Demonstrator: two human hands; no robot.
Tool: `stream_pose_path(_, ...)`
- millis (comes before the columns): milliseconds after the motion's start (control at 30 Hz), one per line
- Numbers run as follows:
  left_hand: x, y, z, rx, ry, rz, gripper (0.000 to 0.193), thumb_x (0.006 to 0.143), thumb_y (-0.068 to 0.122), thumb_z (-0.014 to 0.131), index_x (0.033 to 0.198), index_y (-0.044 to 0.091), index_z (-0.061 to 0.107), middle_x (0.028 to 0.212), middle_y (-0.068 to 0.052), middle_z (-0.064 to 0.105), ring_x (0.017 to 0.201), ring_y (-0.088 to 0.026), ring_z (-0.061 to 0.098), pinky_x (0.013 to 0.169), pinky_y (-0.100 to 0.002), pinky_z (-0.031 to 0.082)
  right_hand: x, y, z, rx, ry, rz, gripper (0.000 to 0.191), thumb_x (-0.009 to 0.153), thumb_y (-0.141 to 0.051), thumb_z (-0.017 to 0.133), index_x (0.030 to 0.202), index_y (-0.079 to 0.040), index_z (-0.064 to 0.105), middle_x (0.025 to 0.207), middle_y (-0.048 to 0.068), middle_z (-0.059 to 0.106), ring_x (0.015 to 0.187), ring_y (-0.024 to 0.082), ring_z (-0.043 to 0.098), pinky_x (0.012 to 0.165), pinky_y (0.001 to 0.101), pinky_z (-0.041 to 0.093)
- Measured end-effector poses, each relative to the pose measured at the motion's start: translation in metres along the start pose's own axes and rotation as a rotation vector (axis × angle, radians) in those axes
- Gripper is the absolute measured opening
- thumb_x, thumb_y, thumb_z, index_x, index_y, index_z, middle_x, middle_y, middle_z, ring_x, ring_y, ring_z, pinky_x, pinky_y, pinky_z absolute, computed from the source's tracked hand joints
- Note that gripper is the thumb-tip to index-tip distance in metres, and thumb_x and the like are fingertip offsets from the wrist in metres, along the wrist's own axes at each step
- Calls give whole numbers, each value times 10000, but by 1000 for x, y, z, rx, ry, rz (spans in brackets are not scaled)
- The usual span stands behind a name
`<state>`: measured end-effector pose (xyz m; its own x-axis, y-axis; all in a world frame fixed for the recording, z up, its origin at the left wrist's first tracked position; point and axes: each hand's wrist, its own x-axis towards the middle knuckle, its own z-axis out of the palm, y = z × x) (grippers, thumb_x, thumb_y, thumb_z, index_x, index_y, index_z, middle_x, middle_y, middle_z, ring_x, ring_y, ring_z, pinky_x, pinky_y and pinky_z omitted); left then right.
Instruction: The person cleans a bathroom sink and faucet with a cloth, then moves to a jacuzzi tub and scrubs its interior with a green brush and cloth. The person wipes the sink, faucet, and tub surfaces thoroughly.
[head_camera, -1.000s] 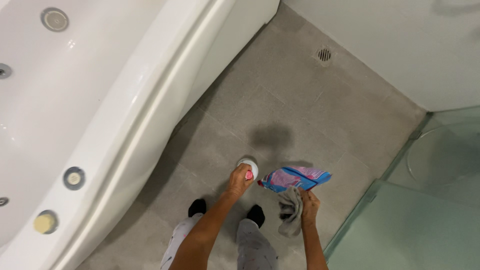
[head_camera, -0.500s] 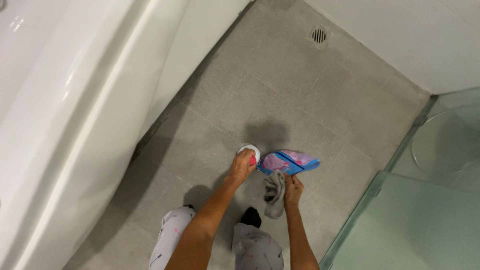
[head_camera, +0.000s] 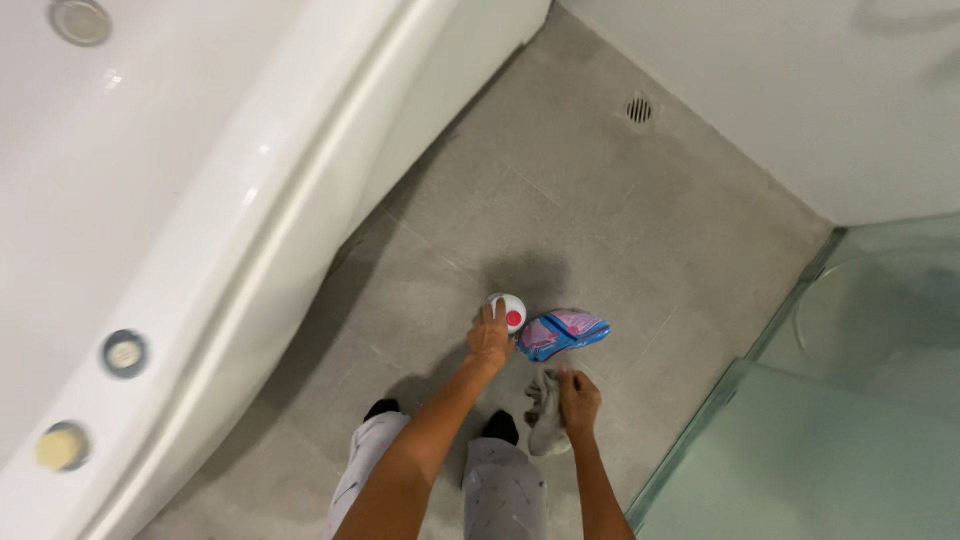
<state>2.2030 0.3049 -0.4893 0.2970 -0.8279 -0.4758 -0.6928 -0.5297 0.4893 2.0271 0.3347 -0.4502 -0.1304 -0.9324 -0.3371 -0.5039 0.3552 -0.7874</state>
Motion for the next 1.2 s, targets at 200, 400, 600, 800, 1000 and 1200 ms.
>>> stream_pose_path(200,-95,5,-62,-592,-266,-64,703,939,393,665,1540,151,393,1456,-140,532,1339,-337,532,1104,-473,473,-33,-70,-82,862,-236,309,436,1026,-417,515,1099,-31,706,1003,112,738,859,221,707,766,383,590)
stream_pose_path(400,-175,42,-153,-1289,-524,-318,537,1042,443,479,1519,197,457,1523,-38,527,1366,-202,517,1113,-357,446,-38,-181,-80,734,-492,245,278,1037,-208,517,1241,-51,625,1117,94,700,982,199,680,859,397,587)
stream_pose_path(600,-181,7,-307,-898,80,-16,423,1088,399,533,1144,13,696,1016,-132,685,925,-203,584,843,-351,487,-29,-313,-44,570,-671,-177,217,1071,-16,516,1189,2,698,1240,166,669,1103,269,625,965,424,520)
stream_pose_path(800,-153,-38,-466,-328,863,387,325,1096,344,530,1180,123,753,1173,-39,775,1201,-321,638,1070,-531,369,-55,-472,27,469,-665,-556,314,1053,63,416,1134,-32,704,1415,178,642,1323,258,616,1142,381,490)
stream_pose_path(1000,-110,-53,-580,-975,468,186,333,1063,332,524,1220,77,669,1043,-66,703,930,-212,656,862,-357,536,-49,-570,107,74,-417,-658,334,1081,-20,372,1279,-71,637,1176,98,714,653,97,549,585,265,490)
stream_pose_path(1200,-74,-75,-628,-1128,661,258,233,1082,244,604,1188,52,684,946,-58,663,761,-109,548,680,-282,471,-12,-588,134,-70,-172,-667,266,1118,-228,578,1315,-87,686,640,52,500,545,61,394,491,280,329)
